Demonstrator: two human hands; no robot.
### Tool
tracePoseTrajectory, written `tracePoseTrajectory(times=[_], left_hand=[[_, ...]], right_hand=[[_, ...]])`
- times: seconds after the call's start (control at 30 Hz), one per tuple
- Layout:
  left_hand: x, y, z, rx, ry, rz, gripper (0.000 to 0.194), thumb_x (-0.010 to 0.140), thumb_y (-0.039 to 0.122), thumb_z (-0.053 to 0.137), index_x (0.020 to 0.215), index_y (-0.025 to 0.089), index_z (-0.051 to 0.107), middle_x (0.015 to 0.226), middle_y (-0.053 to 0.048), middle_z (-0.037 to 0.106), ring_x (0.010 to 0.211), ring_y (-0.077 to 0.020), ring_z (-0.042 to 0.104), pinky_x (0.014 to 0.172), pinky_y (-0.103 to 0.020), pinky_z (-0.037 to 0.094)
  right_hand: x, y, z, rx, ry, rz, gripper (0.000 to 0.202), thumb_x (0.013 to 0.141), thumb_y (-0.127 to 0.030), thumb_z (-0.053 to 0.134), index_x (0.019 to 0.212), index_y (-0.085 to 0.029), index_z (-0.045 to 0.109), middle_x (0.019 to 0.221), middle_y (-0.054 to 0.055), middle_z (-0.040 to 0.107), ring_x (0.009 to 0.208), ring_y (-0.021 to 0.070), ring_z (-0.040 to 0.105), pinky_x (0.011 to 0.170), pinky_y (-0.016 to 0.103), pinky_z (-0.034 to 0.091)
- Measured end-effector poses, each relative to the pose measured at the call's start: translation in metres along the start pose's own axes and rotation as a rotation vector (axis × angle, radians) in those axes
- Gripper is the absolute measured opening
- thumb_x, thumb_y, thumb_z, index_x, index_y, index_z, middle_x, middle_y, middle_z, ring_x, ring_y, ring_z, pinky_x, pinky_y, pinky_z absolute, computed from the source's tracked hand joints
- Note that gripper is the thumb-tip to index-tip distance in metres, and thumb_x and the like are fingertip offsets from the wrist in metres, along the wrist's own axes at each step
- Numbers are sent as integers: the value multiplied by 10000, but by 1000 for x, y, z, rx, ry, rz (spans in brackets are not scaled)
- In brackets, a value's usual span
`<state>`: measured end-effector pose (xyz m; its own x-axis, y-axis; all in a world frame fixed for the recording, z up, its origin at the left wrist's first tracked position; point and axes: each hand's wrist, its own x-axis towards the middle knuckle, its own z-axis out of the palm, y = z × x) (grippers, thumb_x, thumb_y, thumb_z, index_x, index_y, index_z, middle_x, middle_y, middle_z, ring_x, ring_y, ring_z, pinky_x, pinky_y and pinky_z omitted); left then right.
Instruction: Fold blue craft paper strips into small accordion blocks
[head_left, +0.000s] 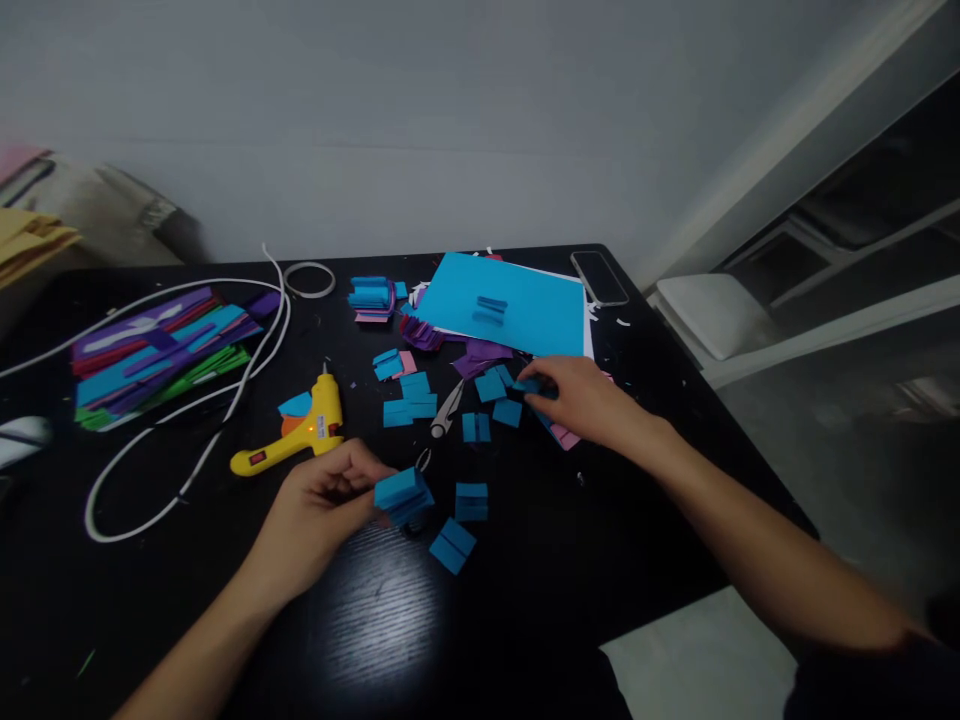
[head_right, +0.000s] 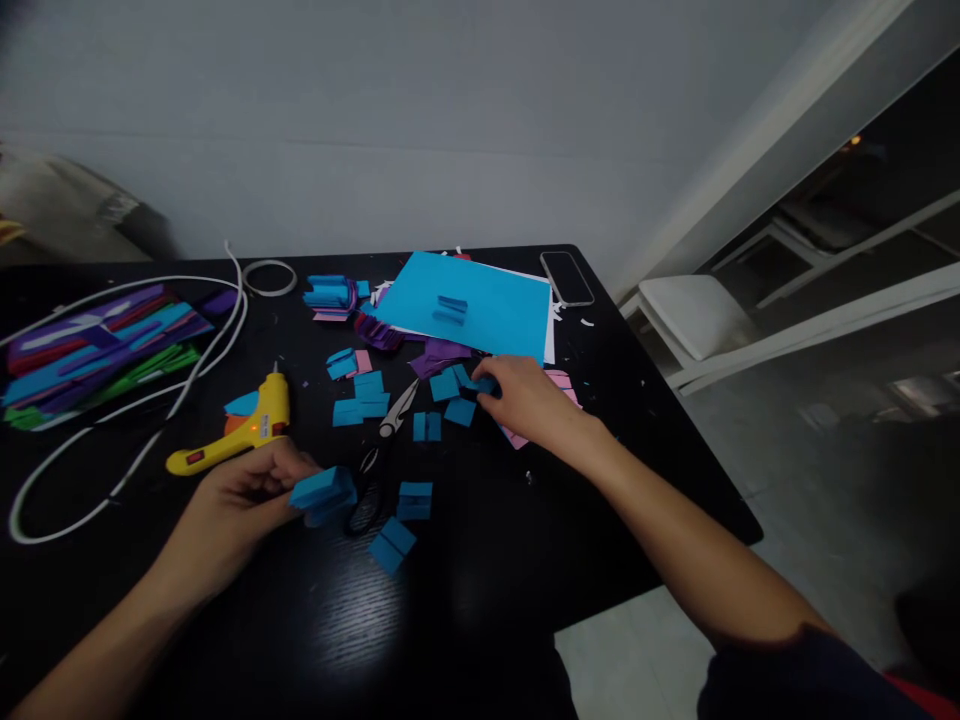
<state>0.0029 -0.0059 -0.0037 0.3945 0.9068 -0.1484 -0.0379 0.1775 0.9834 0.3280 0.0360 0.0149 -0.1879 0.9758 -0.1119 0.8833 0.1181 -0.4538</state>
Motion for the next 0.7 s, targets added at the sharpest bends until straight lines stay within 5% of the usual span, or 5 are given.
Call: tracePoseTrajectory(times=[0.17,0.4,0.53,0.7], left_hand=[[0,1,1,-15,12,13,198,789,285,884,742,165,733,634,-8,732,554,-107,663,559,-182,548],[0,1,3,-28,63,-23,263,772,336,898,741,158,707,585,6,698,541,-104,644,557,-185,520],[1,-4,2,-65,92,-29,298,768,368,904,761,155,695,601,5,710,550,-103,643,573,-191,519],[4,-5,0,-102,135,-6,291,759,345,915,765,157,694,599,7,716,553,-100,646,580,-183,509]], right_hand=[[-4,-10,-17,412,61,115,219,897,-225,698,1103,-220,771,1117,94,786,1000,255,745,917,465,603],[-9,-49,4,1181,-267,160,179,787,-202,771,965,-191,780,1030,71,798,961,213,767,934,396,614],[-5,-79,27,1267,-382,115,140,845,-188,661,899,-168,788,1030,71,795,980,205,763,929,375,614],[3,-99,51,1042,-309,62,240,780,-37,602,885,-176,768,827,8,766,763,138,715,764,286,582]])
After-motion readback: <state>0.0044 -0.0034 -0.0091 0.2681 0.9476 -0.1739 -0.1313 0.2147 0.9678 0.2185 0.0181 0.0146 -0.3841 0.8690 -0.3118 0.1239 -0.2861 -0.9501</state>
